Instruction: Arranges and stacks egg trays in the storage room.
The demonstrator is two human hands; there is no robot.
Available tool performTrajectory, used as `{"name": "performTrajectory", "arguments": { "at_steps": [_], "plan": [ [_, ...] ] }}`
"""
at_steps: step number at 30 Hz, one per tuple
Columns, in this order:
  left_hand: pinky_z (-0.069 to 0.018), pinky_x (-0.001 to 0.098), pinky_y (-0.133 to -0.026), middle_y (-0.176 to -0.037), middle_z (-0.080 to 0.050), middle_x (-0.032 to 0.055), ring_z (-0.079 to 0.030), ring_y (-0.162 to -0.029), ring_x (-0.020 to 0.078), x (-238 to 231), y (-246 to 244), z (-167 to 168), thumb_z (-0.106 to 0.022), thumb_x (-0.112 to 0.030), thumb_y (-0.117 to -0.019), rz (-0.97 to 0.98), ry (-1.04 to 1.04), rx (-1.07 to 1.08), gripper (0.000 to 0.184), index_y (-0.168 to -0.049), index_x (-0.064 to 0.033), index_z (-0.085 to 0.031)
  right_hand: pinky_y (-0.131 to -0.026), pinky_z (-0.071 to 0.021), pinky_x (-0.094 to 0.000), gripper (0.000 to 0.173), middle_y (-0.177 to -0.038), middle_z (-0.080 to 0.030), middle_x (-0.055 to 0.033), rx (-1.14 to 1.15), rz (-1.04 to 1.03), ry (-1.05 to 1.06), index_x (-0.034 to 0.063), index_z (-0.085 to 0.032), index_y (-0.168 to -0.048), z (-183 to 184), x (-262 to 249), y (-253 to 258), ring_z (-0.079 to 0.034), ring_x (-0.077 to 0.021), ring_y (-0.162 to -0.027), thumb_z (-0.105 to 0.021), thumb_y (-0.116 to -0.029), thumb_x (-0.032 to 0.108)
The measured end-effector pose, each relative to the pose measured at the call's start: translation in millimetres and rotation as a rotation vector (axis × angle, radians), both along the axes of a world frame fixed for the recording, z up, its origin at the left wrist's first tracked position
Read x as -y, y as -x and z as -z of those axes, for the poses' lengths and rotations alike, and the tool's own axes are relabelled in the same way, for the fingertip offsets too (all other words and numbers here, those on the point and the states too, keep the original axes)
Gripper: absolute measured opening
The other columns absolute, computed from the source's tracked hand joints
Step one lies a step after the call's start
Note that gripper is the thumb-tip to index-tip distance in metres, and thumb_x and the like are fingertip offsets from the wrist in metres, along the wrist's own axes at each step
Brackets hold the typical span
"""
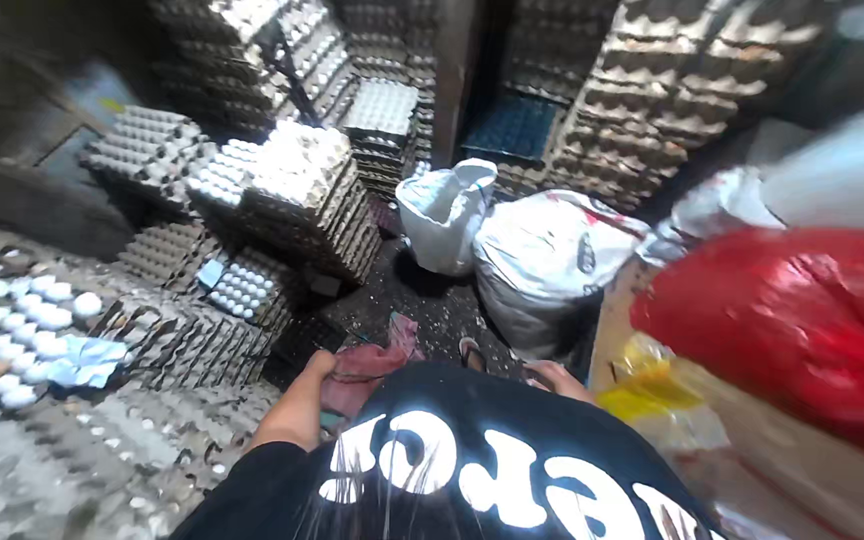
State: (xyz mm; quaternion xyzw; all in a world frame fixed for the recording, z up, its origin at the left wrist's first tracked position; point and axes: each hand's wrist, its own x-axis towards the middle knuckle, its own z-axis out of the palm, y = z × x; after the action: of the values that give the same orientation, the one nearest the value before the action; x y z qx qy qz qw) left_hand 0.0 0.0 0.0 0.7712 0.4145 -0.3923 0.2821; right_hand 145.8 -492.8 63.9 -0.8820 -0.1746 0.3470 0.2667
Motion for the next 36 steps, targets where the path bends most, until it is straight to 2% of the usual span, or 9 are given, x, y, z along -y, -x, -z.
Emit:
{"name": "performTrajectory", "arguments": {
  "at_steps": [4, 8, 15, 18, 21, 25, 27, 29, 36],
  "plan": [
    [-0.0329, 0.0521, -0.12, -0.15, -0.051, 0.0236, -0.047, -0.142, 0.036, 68.8, -31.9, -62.2, -0.051, -0.022, -0.1076, 0.111, 0.112, 0.005, 0.045, -0.146, 0.002, -0.051, -0.116, -0.0399, -0.0535, 0.032, -0.14, -0.058, -0.0271, 0.057, -0.074, -0.039, 0.001, -0.067, -0.131, 7.1, 17.1, -93.5, -0.052, -0.0429, -0.135, -0.058, -0.1039, 0.015],
    [-0.0385, 0.0641, -0.11, -0.14, -0.056, 0.0329, -0.052, -0.134, 0.0465, 86.2, -67.8, -69.5, -0.057, -0.02, -0.1028, 0.347, 0.136, -0.277, 0.044, -0.133, 0.0118, -0.058, -0.113, -0.0429, -0.0529, 0.028, -0.128, -0.067, -0.0252, 0.137, -0.156, -0.15, -0.0027, -0.073, -0.12, 12.5, 30.7, -177.8, -0.061, -0.0403, -0.127, -0.056, -0.1034, 0.013],
    [-0.0428, 0.0619, -0.107, -0.13, -0.062, 0.0304, -0.059, -0.125, 0.0435, 66.7, -113.2, -97.1, -0.043, -0.03, -0.1109, -0.112, 0.026, 0.19, 0.044, -0.127, 0.0057, -0.063, -0.113, -0.0403, -0.0563, 0.031, -0.141, -0.058, -0.0281, 0.053, -0.082, -0.264, -0.0086, -0.075, -0.101, -13.8, -29.9, -258.1, -0.055, -0.0431, -0.132, -0.056, -0.1043, 0.016],
    [-0.0456, 0.0583, -0.102, -0.116, -0.067, 0.028, -0.064, -0.112, 0.039, 69.0, -115.0, -110.4, -0.036, -0.048, -0.1112, -0.319, 0.046, 0.196, 0.065, -0.114, 0.0091, -0.067, -0.112, -0.041, -0.0535, 0.031, -0.147, -0.048, -0.0352, 0.081, -0.101, -0.379, -0.0119, -0.069, -0.115, -17.2, -75.5, -279.8, -0.049, -0.0474, -0.136, -0.058, -0.1038, 0.014],
    [-0.0477, 0.0502, -0.098, -0.109, -0.069, 0.0214, -0.065, -0.102, 0.0295, 59.0, -109.5, -111.1, -0.033, -0.051, -0.1109, -0.534, 0.062, 0.229, 0.069, -0.111, 0.0079, -0.068, -0.104, -0.0505, -0.047, 0.041, -0.151, -0.042, -0.0346, 0.116, -0.114, -0.499, -0.008, -0.059, -0.135, -14.0, -120.7, -303.7, -0.053, -0.0426, -0.132, -0.06, -0.1022, 0.017],
    [-0.0496, 0.0398, -0.091, -0.114, -0.068, 0.0163, -0.064, -0.099, 0.0201, 18.9, -107.8, -95.2, -0.041, -0.035, -0.1125, -0.894, 0.062, 0.468, 0.047, -0.121, 0.0058, -0.064, -0.098, -0.0536, -0.0499, 0.058, -0.151, -0.043, -0.0335, 0.184, -0.243, -0.533, -0.0059, -0.046, -0.148, -50.4, -194.0, -346.1, -0.06, -0.0407, -0.122, -0.062, -0.0995, 0.022],
    [-0.052, 0.0405, -0.095, -0.127, -0.065, 0.0177, -0.065, -0.109, 0.0227, -9.0, -110.5, -89.9, -0.048, -0.024, -0.1107, -1.101, 0.11, 0.599, 0.036, -0.133, 0.0027, -0.057, -0.097, -0.055, -0.0476, 0.064, -0.152, -0.043, -0.0314, 0.23, -0.276, -0.557, -0.0037, -0.044, -0.15, -72.8, -236.3, -361.6, -0.061, -0.0377, -0.122, -0.063, -0.0962, 0.026],
    [-0.0522, 0.0403, -0.094, -0.129, -0.064, 0.0179, -0.065, -0.109, 0.023, -42.9, -114.7, -84.5, -0.051, -0.018, -0.1086, -1.224, 0.124, 0.694, 0.033, -0.134, 0.0012, -0.056, -0.095, -0.0558, -0.045, 0.065, -0.152, -0.042, -0.0302, 0.264, -0.269, -0.578, -0.0019, -0.042, -0.151, -90.8, -281.7, -365.7, -0.062, -0.0354, -0.122, -0.063, -0.0956, 0.026],
    [-0.0504, 0.0432, -0.097, -0.132, -0.063, 0.0199, -0.064, -0.113, 0.0263, -231.7, -155.8, -64.7, -0.046, -0.024, -0.1111, -1.151, 0.139, 0.701, 0.039, -0.138, 0.0033, -0.054, -0.09, -0.0582, -0.0486, 0.056, -0.147, -0.046, -0.0335, 0.241, -0.325, -0.45, -0.0049, -0.049, -0.145, -49.8, -460.2, -342.0, -0.065, -0.0398, -0.114, -0.066, -0.0969, 0.016]
  ]
}}
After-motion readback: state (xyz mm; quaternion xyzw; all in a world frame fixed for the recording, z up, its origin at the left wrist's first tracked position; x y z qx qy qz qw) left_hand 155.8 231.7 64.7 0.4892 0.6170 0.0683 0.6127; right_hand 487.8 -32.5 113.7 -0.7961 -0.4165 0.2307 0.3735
